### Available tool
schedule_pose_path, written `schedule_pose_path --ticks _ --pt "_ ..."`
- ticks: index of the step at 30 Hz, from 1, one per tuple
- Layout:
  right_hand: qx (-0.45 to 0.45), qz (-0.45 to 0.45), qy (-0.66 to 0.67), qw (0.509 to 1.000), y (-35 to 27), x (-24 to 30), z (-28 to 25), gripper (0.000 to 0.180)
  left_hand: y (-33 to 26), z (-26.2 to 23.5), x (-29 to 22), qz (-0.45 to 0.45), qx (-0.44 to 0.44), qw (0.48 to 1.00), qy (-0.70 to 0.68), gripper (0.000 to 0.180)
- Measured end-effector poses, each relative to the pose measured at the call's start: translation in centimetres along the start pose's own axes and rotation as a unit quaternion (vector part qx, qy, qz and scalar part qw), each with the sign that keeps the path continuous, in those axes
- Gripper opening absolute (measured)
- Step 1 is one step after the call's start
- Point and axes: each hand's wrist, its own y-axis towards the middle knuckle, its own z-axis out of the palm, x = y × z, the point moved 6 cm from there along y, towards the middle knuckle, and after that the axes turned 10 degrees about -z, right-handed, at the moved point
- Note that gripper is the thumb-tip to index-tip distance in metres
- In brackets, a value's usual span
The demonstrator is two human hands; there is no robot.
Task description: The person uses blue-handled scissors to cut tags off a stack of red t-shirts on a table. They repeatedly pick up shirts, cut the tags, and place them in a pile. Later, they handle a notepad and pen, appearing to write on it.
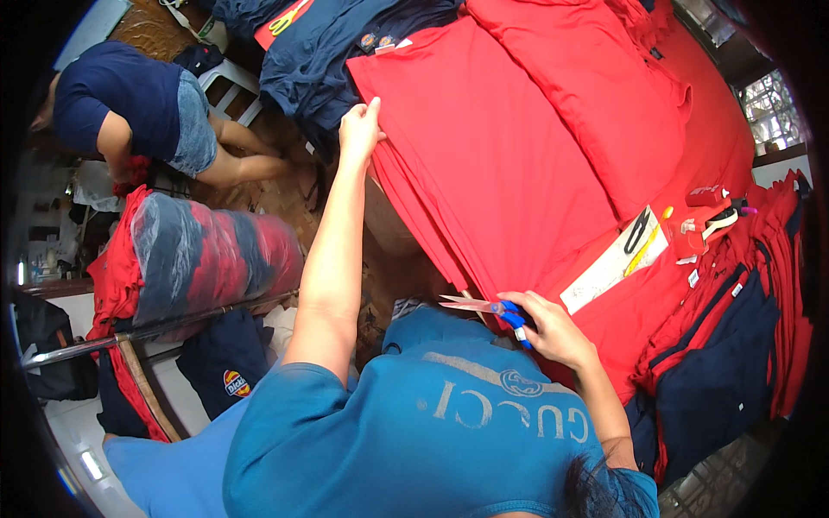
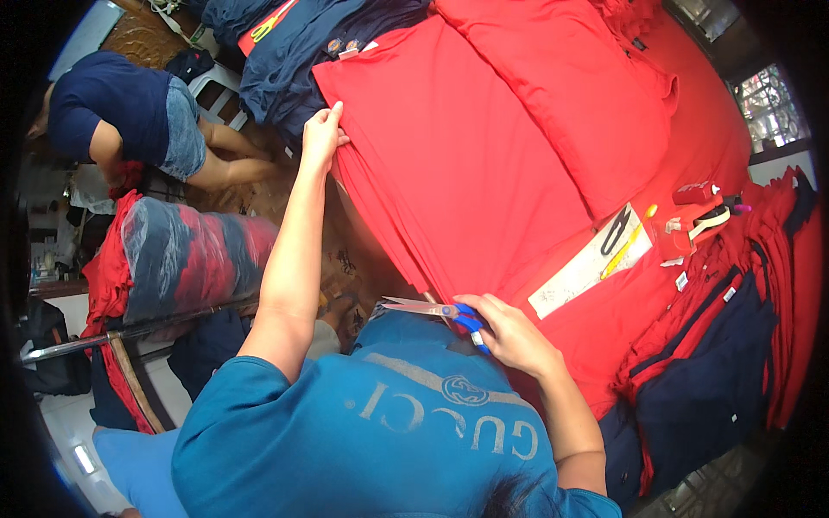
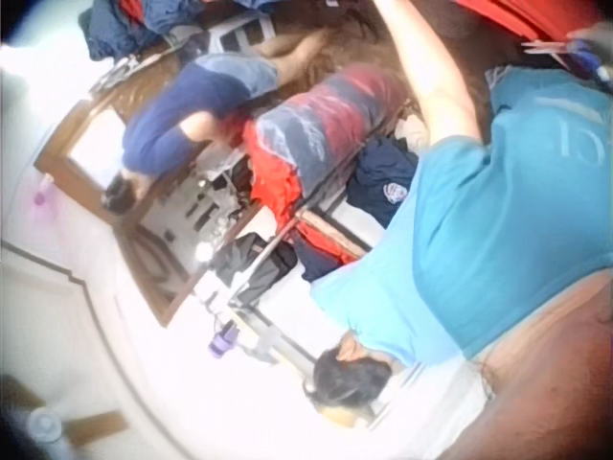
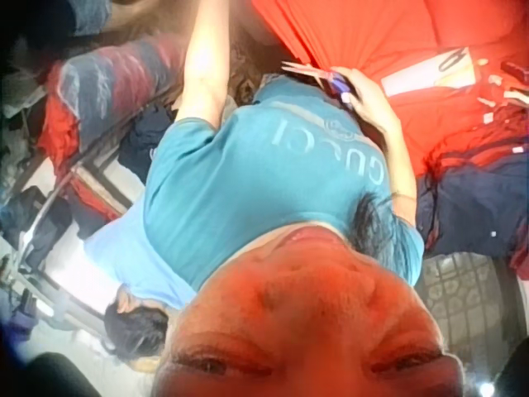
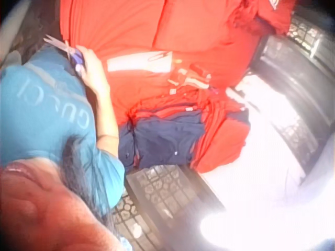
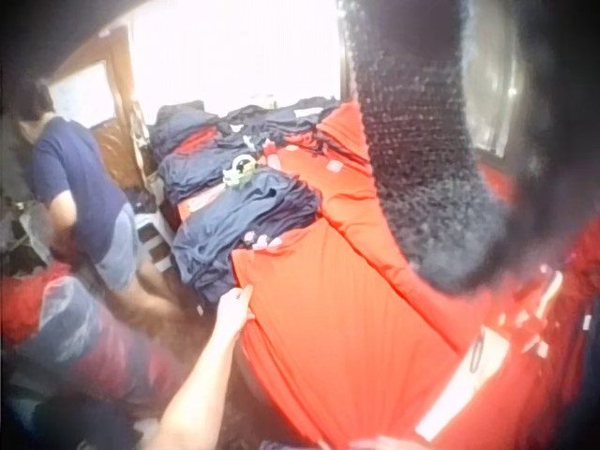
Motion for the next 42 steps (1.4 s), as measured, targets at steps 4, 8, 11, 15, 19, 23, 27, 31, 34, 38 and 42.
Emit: schedule_pose_path --ticks 4,8,11,15,19,23,27,31,34,38,42 --pt "-0.004 0.032 -0.002 0.999 -0.1 -0.4 -0.3 0.054 3.9 0.8 0.1 -0.049 0.1 0.967 -0.227 0.039" --pt "-0.014 0.014 -0.013 1.0 0.3 -0.3 -0.5 0.054 5.8 0.4 -0.8 -0.121 0.084 0.933 -0.329 0.05" --pt "-0.001 0.016 -0.013 1.0 0.9 -0.2 -0.9 0.055 4.0 0.2 -3.3 -0.14 0.079 0.928 -0.336 0.052" --pt "0.019 0.002 -0.039 0.999 1.1 -0.3 -0.6 0.051 3.1 0.4 -5.1 -0.103 0.092 0.941 -0.308 0.035" --pt "0.013 0.0 -0.037 0.999 1.2 -0.8 -0.4 0.049 4.6 0.3 -4.3 -0.075 0.057 0.942 -0.322 0.01" --pt "0.018 0.021 -0.026 0.999 1.3 -1.4 0.0 0.057 7.1 -1.4 -3.4 -0.005 0.051 0.974 -0.219 0.013" --pt "0.017 -0.007 0.014 1.0 1.2 -1.9 -2.7 0.058 4.8 0.2 -11.3 0.232 -0.098 0.956 0.148 0.024" --pt "-0.31 0.024 -0.107 0.944 -3.2 -2.1 -16.5 0.058 6.1 4.8 -23.8 0.449 -0.044 0.854 0.258 0.037" --pt "-0.682 -0.094 -0.214 0.693 -13.7 -2.3 -26.6 0.044 -1.0 9.3 -32.4 0.312 0.381 0.834 -0.249 0.041" --pt "-0.675 -0.071 -0.261 0.687 -14.6 -0.2 -24.2 0.051 -11.8 8.3 -32.1 0.402 0.23 0.877 0.13 0.047" --pt "-0.464 -0.016 0.065 0.883 -5.9 -3.8 -12.2 0.062 -7.3 6.0 -20.7 0.434 0.156 0.849 0.258 0.036"
